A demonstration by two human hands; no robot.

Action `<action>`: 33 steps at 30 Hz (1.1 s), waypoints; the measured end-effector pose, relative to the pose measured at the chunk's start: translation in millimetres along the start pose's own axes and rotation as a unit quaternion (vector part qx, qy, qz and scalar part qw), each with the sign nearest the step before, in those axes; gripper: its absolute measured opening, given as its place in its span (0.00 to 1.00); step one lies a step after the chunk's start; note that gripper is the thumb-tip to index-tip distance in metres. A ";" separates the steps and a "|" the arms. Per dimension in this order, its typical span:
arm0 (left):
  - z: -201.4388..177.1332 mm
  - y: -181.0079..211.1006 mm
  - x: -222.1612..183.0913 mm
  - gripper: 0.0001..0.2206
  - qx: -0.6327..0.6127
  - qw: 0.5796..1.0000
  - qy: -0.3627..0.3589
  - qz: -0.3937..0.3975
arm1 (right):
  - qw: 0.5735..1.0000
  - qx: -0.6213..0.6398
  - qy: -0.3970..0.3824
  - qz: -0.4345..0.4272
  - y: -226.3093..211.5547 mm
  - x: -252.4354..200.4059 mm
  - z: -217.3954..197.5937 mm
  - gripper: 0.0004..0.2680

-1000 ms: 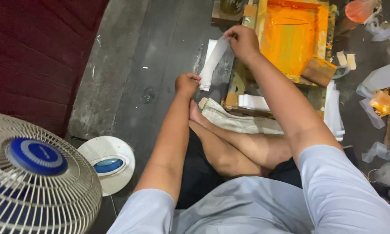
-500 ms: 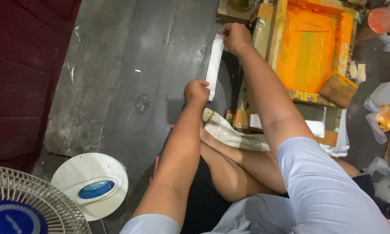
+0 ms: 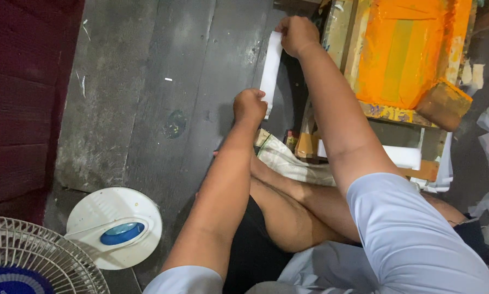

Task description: Screen printing orange ink onto small white strips of material using a manual screen and squeegee

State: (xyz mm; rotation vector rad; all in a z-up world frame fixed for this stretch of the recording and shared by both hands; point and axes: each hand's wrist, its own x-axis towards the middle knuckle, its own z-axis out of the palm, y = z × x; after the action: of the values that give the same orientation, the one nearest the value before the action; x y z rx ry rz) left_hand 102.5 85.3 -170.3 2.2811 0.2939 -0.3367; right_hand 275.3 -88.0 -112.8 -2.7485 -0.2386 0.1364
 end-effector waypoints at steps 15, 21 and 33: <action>-36.4 44.6 -22.6 0.18 0.097 0.989 -0.079 -0.081 | 0.996 -0.052 -0.057 0.033 -1.7 -1.8 1.3 0.16; -46.1 67.0 -37.5 0.14 0.193 0.979 -0.064 -0.017 | 0.990 -0.007 -0.141 0.026 -22.8 -11.4 -15.6 0.21; -51.9 93.1 -55.0 0.32 0.313 0.903 -0.292 -0.021 | 0.968 -0.064 -0.241 0.028 -48.4 -25.6 -28.7 0.23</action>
State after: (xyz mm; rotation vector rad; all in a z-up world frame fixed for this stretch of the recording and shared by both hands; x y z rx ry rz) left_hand 87.9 57.2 -54.7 2.6389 -0.1010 -1.2583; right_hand 246.7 -58.8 -66.4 -2.8076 -0.3070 0.8360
